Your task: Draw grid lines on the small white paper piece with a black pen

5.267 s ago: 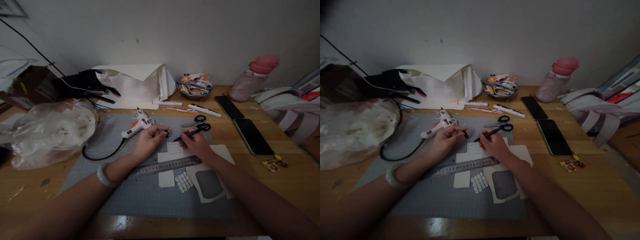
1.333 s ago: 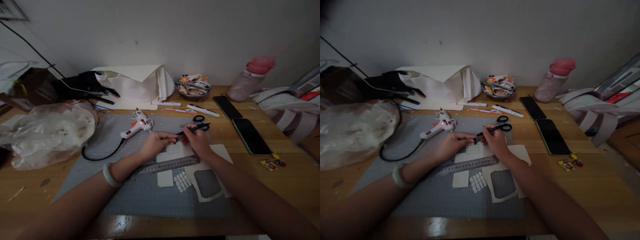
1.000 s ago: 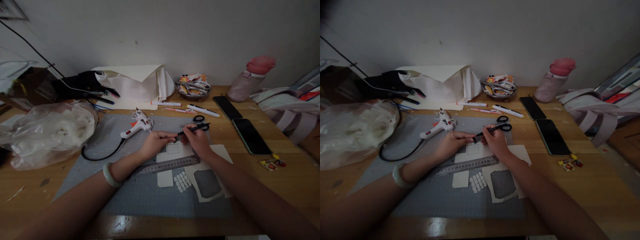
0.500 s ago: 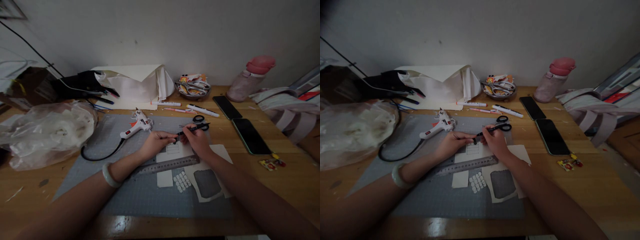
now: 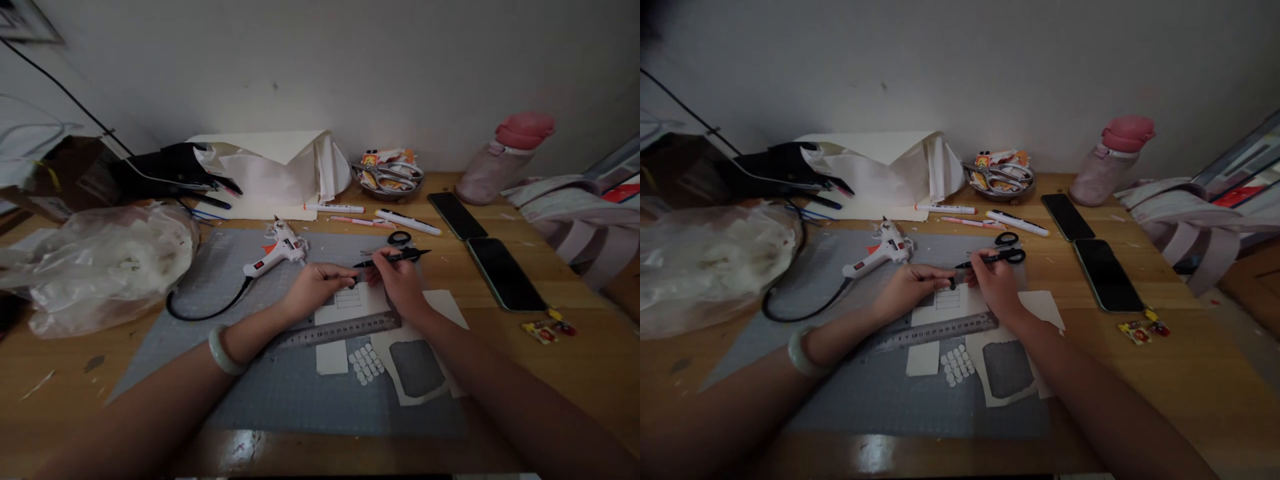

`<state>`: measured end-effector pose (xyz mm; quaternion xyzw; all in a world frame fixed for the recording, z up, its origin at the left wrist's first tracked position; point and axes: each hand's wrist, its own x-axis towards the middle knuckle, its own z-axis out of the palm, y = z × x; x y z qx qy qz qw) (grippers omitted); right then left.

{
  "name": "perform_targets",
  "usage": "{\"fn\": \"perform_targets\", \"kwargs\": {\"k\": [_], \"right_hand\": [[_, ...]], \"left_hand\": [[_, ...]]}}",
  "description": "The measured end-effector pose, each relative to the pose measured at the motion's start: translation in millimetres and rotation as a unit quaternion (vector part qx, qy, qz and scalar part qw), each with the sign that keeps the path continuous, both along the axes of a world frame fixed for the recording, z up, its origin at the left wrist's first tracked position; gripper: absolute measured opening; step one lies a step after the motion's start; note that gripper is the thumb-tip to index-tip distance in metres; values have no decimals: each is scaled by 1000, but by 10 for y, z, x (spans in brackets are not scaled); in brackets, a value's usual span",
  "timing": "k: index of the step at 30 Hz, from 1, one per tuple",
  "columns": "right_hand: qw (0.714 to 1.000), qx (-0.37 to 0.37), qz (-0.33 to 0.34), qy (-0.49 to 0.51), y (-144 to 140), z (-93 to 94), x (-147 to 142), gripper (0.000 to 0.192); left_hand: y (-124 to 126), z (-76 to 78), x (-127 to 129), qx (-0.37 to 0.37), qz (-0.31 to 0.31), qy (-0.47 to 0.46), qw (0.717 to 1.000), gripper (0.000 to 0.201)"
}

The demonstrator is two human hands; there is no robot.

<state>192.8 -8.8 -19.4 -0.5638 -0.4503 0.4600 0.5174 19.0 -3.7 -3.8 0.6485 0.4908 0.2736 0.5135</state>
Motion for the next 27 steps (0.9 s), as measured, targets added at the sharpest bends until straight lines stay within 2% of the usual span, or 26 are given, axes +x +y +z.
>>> {"fn": "perform_targets", "kwargs": {"k": [5,8,10,11,13,15,17,20,27], "right_hand": [[985,109,-128,49,-34,80,38,31],[967,203,-154,0,-219,155,99,25],[956,261,-83,-104,-407,172,148,18],[943,282,-14,-177,-501,170,167,12],[901,294,118,-297,-651,148,183,5],[854,322,188,-363,-719,118,161,8],[822,344,202,-407,-709,96,112,9],[800,348,193,-449,-637,87,41,11],[793,332,190,-474,-605,86,43,16]], "left_hand": [[-6,13,21,-43,6,-26,999,23],[-9,9,23,-45,7,-31,998,23],[-9,-2,21,-42,8,-37,998,22],[-8,-8,20,-41,8,-41,998,22],[-6,-19,18,-41,5,-47,998,22],[-5,-23,18,-42,2,-55,998,22],[-4,-25,18,-42,1,-66,997,22],[1,-36,14,-35,-1,-84,996,20],[12,-69,2,-22,-16,-67,997,23]]}}
